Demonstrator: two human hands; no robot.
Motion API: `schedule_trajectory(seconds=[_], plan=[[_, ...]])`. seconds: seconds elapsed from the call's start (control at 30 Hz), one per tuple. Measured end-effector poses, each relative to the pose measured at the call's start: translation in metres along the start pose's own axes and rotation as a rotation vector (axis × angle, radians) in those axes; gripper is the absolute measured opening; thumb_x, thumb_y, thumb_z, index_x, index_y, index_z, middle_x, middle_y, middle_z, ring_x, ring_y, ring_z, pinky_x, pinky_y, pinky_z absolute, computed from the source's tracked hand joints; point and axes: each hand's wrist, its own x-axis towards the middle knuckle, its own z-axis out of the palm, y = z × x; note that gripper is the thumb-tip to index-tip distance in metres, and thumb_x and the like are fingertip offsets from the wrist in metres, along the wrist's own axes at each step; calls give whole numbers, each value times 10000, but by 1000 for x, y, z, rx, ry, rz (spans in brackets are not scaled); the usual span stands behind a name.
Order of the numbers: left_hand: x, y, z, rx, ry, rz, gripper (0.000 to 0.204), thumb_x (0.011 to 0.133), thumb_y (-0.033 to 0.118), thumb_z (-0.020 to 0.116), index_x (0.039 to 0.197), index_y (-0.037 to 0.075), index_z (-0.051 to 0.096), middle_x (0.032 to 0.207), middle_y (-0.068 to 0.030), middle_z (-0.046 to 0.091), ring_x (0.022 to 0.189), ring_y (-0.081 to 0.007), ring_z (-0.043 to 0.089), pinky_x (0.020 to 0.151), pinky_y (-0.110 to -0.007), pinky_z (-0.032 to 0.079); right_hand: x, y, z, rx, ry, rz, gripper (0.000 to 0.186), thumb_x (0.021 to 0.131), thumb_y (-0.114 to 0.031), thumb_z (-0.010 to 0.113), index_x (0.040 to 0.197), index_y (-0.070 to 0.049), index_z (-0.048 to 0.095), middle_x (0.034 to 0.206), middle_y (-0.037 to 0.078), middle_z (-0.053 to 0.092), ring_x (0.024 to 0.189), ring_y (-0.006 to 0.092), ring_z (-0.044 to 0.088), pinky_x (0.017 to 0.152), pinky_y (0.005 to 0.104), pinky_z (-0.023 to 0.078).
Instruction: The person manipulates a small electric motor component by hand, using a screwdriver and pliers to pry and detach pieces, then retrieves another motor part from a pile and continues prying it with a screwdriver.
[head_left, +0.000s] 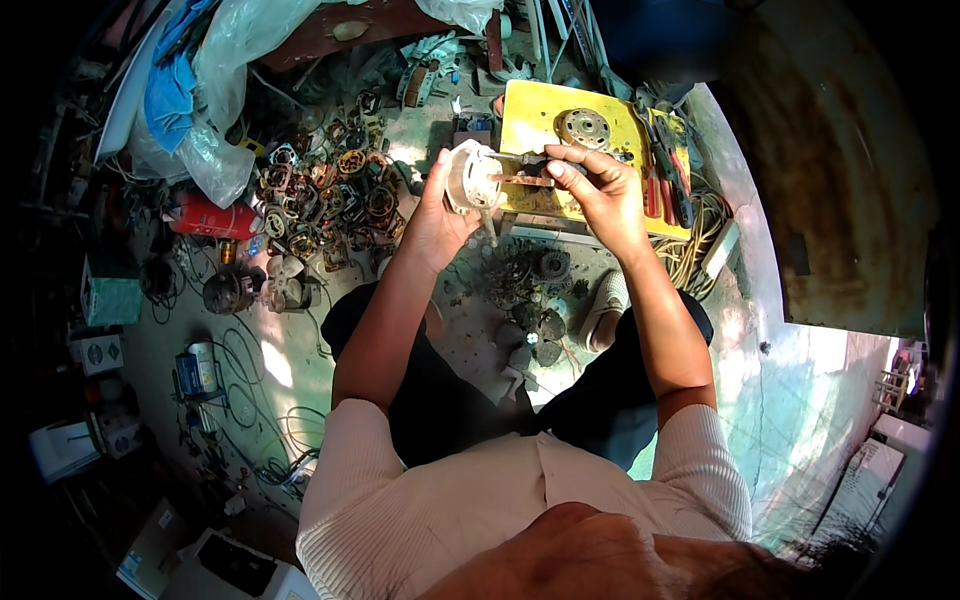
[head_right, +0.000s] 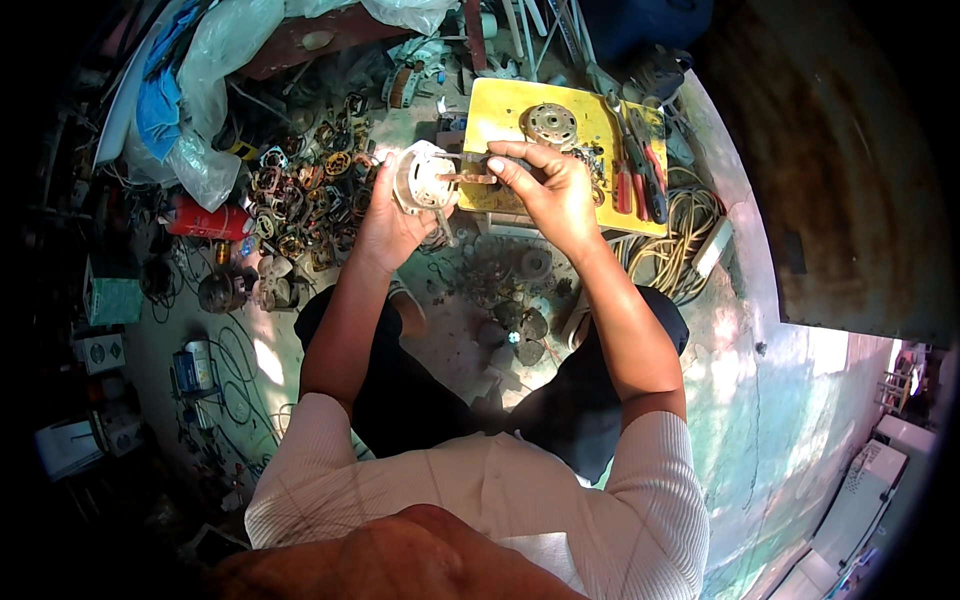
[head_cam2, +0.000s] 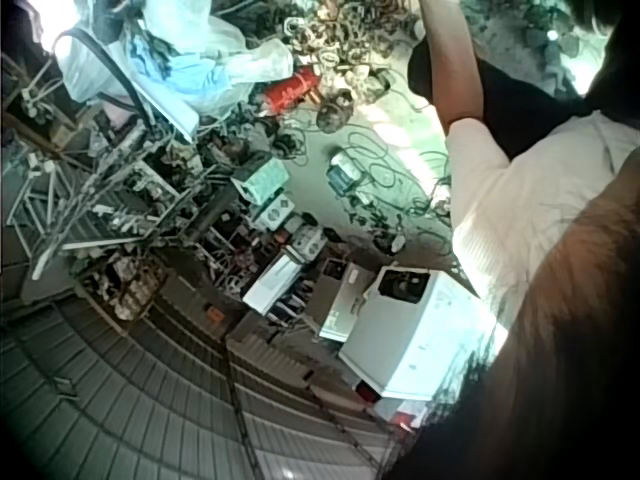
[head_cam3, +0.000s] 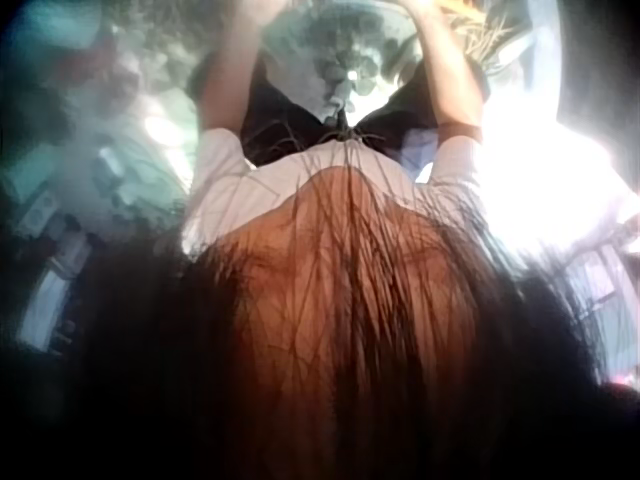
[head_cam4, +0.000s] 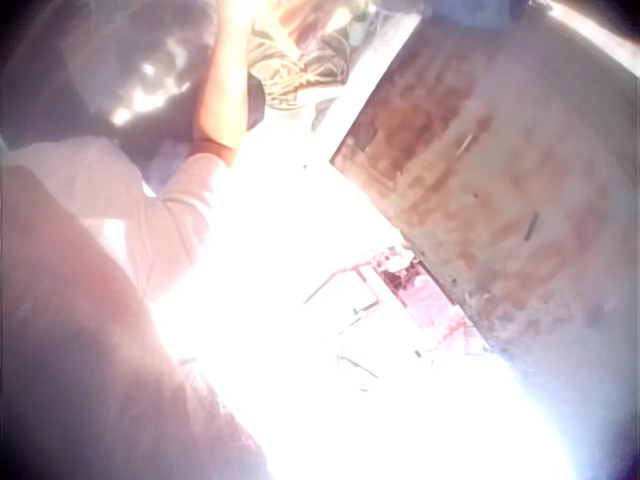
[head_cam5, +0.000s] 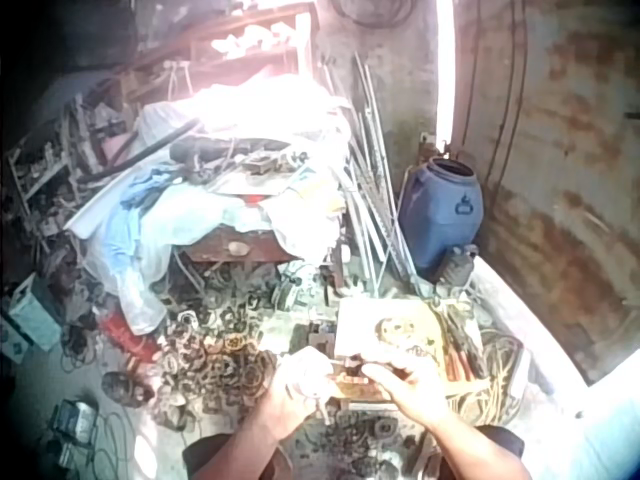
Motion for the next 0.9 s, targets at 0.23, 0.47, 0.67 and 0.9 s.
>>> schedule_trajectory(seconds=[0.23,0.47,0.67,0.9], plan=[[1,0,-5,171,9,88,661,913,554,568,1396,122,438,1349,-32,510,1242,-173,487,1062,-401,366,-1,3,-1,23,-2,57,279,877,-191,723,1087,-8,707,986,57,721,896,73,607,838,253,482],[0,1,-7,298,59,134,553,970,473,511,1428,179,414,1387,-32,493,1270,-177,476,1057,-387,388,-2,-7,-7,-389,-57,-142,286,899,-227,682,1109,-34,696,996,139,717,891,216,682,839,307,507],[11,-7,-21,399,54,216,535,976,373,517,1429,106,416,1387,-59,495,1264,-186,482,1053,-375,389,-6,-8,-6,-521,-127,-222,276,903,-248,660,1084,-43,701,918,180,697,825,351,668,772,371,513],[10,-10,-28,553,21,245,508,975,291,500,1415,47,436,1376,-88,495,1220,-182,518,1023,-358,424,0,-6,-18,-220,-399,122,267,962,-243,605,1064,-9,682,867,32,657,783,107,567,752,295,472]])
